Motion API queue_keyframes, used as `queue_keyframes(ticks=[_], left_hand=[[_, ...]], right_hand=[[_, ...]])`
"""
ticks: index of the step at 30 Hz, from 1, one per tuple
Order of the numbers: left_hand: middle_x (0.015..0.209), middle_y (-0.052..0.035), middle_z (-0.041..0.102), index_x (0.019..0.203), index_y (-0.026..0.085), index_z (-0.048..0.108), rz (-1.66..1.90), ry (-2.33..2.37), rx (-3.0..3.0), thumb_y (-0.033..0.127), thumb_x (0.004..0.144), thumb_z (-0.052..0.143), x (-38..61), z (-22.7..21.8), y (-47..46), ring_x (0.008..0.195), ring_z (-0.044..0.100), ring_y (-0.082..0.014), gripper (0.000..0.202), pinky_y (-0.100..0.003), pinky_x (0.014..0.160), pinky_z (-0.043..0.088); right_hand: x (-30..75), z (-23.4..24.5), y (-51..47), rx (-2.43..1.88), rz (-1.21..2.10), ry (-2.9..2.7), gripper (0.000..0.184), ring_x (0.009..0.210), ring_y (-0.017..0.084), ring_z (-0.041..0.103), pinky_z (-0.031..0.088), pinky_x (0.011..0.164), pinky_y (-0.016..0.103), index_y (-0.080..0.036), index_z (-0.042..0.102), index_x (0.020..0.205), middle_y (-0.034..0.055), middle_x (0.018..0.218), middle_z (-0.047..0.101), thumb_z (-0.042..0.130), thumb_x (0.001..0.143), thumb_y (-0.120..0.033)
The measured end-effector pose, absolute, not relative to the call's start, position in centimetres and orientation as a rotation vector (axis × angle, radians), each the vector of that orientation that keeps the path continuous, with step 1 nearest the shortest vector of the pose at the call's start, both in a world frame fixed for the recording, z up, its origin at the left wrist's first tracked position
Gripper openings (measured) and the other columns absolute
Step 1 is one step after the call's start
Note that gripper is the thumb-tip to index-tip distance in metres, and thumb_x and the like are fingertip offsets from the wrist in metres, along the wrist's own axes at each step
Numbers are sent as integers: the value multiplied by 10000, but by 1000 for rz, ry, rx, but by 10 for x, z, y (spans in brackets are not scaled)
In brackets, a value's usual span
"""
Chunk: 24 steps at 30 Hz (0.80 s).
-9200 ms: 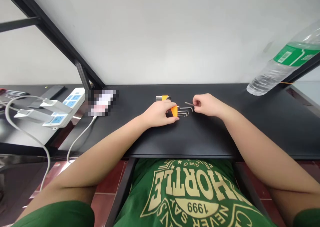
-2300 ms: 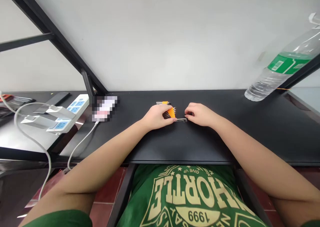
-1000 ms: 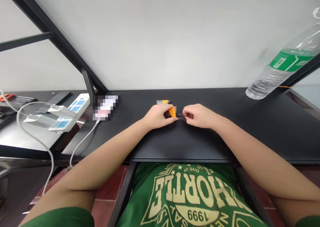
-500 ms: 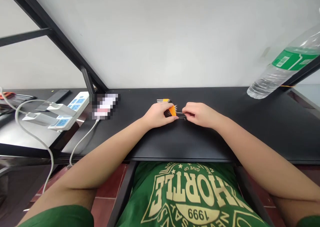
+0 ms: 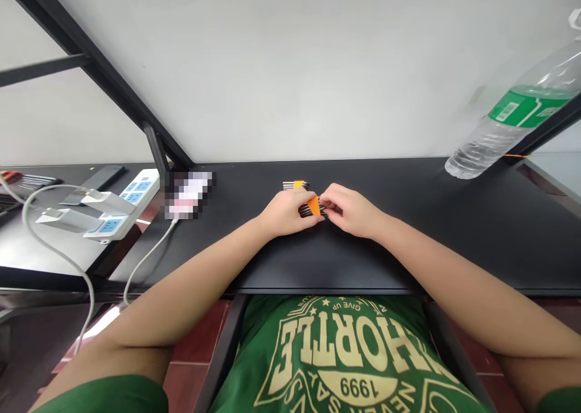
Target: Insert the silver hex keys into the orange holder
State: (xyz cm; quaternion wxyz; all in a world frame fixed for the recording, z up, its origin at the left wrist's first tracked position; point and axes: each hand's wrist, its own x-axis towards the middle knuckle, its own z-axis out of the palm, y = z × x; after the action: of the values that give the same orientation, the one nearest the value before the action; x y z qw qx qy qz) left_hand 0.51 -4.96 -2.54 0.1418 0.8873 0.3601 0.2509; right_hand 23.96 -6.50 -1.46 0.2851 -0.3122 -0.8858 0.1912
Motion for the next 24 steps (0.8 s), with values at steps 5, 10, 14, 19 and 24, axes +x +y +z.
queue_keyframes(ticks=[5,10,14,19,24], left_hand=[[862,-12,694,957,221,665,735,1000,2546,448,878,708,7,-24,-52,808,637,-179,244,-292,734,466],[838,-15,688,969,219,668,743,1007,2573,516,881,716,6,-24,-51,779,630,-178,314,-293,702,449],[856,-16,704,1020,219,682,701,1045,2577,542,874,728,3,-24,-48,778,638,-179,359,-296,707,456],[903,-21,727,1084,218,692,743,1081,2535,547,862,741,0,-28,-43,801,656,-185,400,-307,747,483],[848,-8,708,1041,216,693,730,1068,2561,564,867,727,0,-30,-42,758,631,-173,391,-302,716,461]], right_hand=[[233,-15,-68,-882,650,-2374,100,778,153,536,445,718,283,-211,540,923,35,965,547,541,914,-111],[243,-17,-59,-1101,495,-2361,73,739,146,515,405,678,284,-204,556,958,37,995,566,614,914,-197],[257,-12,-50,-1254,491,-2484,55,742,144,537,406,694,292,-191,640,912,41,984,599,647,920,-245],[262,-8,-45,-1282,574,-2591,76,817,164,597,438,737,287,-189,718,912,56,989,652,645,895,-184],[258,-2,-48,-1555,466,-2617,74,756,187,600,409,640,298,-193,669,769,82,924,686,669,791,-122]])
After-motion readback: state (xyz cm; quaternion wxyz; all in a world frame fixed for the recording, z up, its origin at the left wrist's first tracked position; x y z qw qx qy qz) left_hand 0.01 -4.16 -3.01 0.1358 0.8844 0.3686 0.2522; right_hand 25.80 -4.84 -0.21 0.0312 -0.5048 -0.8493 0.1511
